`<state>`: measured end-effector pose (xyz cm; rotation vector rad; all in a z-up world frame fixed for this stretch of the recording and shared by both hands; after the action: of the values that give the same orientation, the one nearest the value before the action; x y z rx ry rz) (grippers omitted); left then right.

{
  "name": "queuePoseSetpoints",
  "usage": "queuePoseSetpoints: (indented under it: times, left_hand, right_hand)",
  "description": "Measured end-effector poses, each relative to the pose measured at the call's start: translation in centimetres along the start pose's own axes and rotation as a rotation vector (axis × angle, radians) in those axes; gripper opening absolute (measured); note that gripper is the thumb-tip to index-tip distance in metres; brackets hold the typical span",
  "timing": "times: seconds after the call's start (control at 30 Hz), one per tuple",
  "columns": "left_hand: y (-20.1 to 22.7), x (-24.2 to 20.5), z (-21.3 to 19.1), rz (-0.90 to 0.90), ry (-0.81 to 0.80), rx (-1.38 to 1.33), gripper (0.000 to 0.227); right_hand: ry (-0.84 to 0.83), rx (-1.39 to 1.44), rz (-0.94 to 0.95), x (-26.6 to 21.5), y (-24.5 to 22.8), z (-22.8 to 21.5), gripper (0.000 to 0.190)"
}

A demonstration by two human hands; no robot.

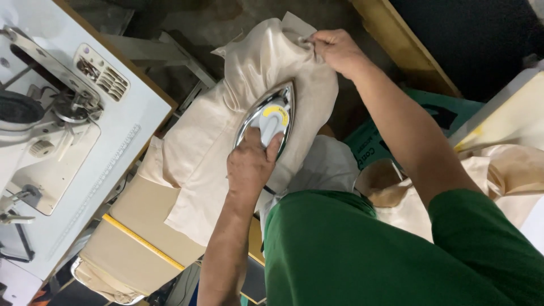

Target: The person irons a light-colored garment on a workbench using a steam iron. They repeatedly smooth the fabric with their hands, reposition the garment to access different sections, and apply the iron to remove wrinkles.

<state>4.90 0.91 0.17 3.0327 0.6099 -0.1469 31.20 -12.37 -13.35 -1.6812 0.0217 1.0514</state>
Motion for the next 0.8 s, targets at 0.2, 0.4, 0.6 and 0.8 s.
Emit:
queuePoseSetpoints:
  times: [0.2, 0.4, 0.6, 0.8]
  left_hand:
    - [0.6, -0.1, -0.5, 0.011, 0.043, 0.100, 0.057]
    - [0.9, 1.3, 0.4, -0.122, -0.061, -0.034, 0.059]
    - [1.3, -0.3, -0.2, 0.032, 0.029, 0.050, 0.055]
    - [3.2, 0.6, 0.0, -0.120, -0.139, -0.156, 0.056]
  right_hand:
    - [-0.034, -0.023, 0.071, 1.6, 0.2, -0.6, 0.022]
    - [-0.065, -0.221, 0.024, -3.4, -6.8, -0.4, 0.033]
    - [-0.366, -0.691, -0.334, 1.4, -4.1, 2.9, 0.044]
    - [-0.382, -0.502, 0.035, 1.9, -5.4, 2.9, 0.040]
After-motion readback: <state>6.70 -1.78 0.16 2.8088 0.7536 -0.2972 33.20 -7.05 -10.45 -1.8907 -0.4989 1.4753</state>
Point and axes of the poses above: each hand's wrist, its own x-axis towards the middle knuckle, its own z-axis out of the palm, y = z × x, the point moved 4 cm from there along x, towards the middle knuckle, and after that the axes turned 15 degrees about x, right-handed, at the moved point
